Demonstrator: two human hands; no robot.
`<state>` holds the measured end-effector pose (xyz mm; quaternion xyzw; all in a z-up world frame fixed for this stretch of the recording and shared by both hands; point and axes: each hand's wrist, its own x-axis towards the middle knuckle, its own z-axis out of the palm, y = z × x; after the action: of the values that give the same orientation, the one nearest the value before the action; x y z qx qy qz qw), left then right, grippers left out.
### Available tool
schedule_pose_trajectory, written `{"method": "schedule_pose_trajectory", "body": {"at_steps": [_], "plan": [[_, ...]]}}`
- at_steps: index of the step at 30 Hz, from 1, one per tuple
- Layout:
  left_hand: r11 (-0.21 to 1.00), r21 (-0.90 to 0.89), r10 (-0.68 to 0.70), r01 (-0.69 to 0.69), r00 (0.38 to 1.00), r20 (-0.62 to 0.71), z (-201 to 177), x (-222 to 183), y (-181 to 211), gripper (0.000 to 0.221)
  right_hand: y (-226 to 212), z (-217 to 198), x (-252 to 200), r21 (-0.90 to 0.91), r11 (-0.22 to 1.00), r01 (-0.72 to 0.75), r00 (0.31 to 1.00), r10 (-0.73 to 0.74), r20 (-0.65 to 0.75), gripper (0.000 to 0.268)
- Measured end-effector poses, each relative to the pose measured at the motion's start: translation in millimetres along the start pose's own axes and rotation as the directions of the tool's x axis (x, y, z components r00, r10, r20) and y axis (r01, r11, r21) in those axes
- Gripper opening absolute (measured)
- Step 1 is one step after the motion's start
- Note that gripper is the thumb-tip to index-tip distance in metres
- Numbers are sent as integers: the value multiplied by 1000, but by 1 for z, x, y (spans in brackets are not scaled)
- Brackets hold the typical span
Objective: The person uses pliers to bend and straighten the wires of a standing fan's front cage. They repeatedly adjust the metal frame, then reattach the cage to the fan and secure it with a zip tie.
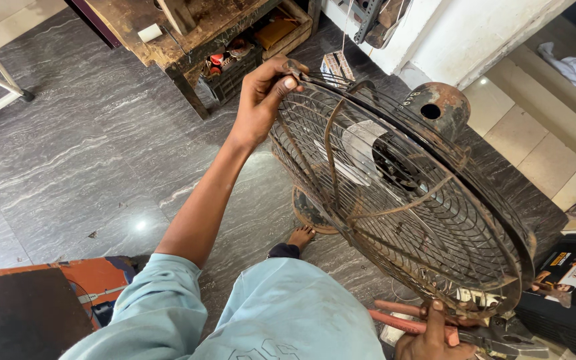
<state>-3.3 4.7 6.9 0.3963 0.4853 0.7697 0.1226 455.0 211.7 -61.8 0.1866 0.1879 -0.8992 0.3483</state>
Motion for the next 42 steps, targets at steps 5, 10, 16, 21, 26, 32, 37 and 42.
{"method": "schedule_pose_trajectory", "body": {"at_steps": [5,10,16,21,26,32,37,42], "plan": [[998,-59,17,-20,999,-50,2,0,2,28,60,-3,50,-593,175,786,-287,-747,-600,70],[1000,1,-4,4,1000,-28,1,1,0,30,100,-16,78,-705,95,702,-447,-712,-541,69],[1000,6,-10,10,1000,-4,-2,2,-4,28,82,16,70,-724,161,671,-388,-756,-528,72],[1000,21,2,-2,1000,31,-3,0,-8,25,96,11,69,-703,192,685,-355,-755,-552,79],[1000,21,5,-7,999,54,-7,-3,-6,14,114,-22,71,-777,44,629,-490,-753,-439,73],[998,22,63,-66,991,114,-8,-5,-6,5,123,-34,76,-751,-31,660,-557,-691,-461,66],[998,-1,56,-56,993,101,-9,-3,-11,3,123,-11,89,-769,-97,632,-630,-642,-437,69],[992,62,105,-113,987,125,-11,-2,-10,4,119,4,97,-696,-199,690,-641,-615,-460,54]]}}
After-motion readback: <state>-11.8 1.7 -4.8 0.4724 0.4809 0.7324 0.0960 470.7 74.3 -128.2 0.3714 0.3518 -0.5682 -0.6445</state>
